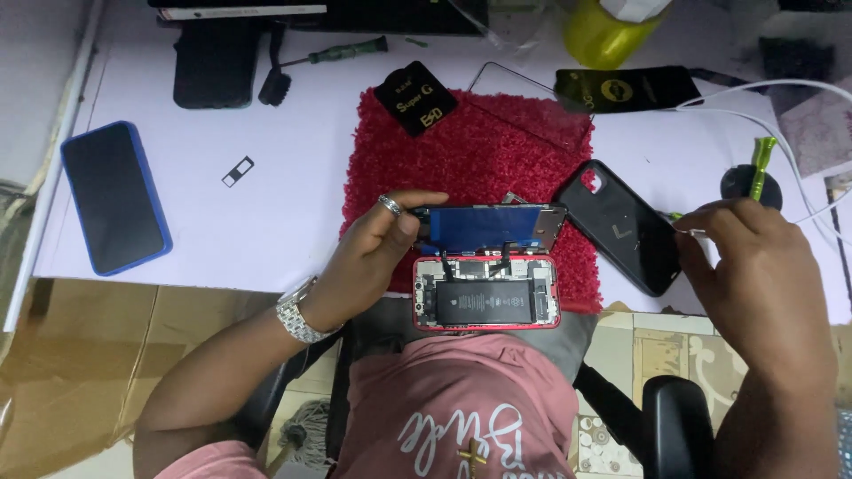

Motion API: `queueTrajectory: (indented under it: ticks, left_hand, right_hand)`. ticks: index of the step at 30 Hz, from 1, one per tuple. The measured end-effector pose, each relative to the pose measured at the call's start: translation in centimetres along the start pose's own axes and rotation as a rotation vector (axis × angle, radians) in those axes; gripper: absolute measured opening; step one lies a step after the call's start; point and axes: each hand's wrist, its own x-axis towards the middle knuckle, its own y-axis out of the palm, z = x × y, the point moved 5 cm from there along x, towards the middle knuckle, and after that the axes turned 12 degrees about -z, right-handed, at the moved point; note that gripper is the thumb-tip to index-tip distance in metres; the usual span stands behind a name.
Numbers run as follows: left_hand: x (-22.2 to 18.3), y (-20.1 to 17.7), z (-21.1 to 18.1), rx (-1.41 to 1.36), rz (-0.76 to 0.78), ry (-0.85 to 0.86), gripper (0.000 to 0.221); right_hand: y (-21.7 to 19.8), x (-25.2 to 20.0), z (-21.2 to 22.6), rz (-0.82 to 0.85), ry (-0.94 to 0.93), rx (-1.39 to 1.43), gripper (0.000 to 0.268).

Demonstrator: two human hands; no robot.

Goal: Disassembling a smartphone to remove internal parts and testing the device with a charging cable.

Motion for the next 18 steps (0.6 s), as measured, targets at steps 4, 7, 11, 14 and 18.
queueTrajectory:
  ticks: [4,7,11,14,18]
  left_hand:
    - [0.0,0.1,-0.1,-0.072,0.009,-0.030,0.063]
    - [0.1,0.2,0.0,-0.078,0.018,-0.075,0.064]
    - [0.0,0.1,0.0,-0.075,0.014,-0.051,0.061]
    - [0.1,0.1,0.0,-0.074,0.016,-0.042,0.061]
    - [0.2,0.2,0.5,-0.102,0.013,-0.027,0.060]
  right_hand:
    - [1.0,0.3,-0.6,0.036,0.073,0.026,0.021]
    - [1.4,0.5,-0.7,0.043,0.050,0.078,0.019]
    - [0.8,0.0,-0.3,-0.019,0.024,0.051,0.015]
    - [-0.9,-0.4,1.6,-0.114,-0.039,0.018,0.013]
    - [-3.5,-1.1,6.1,-0.239,-0.167,0.259,0.020]
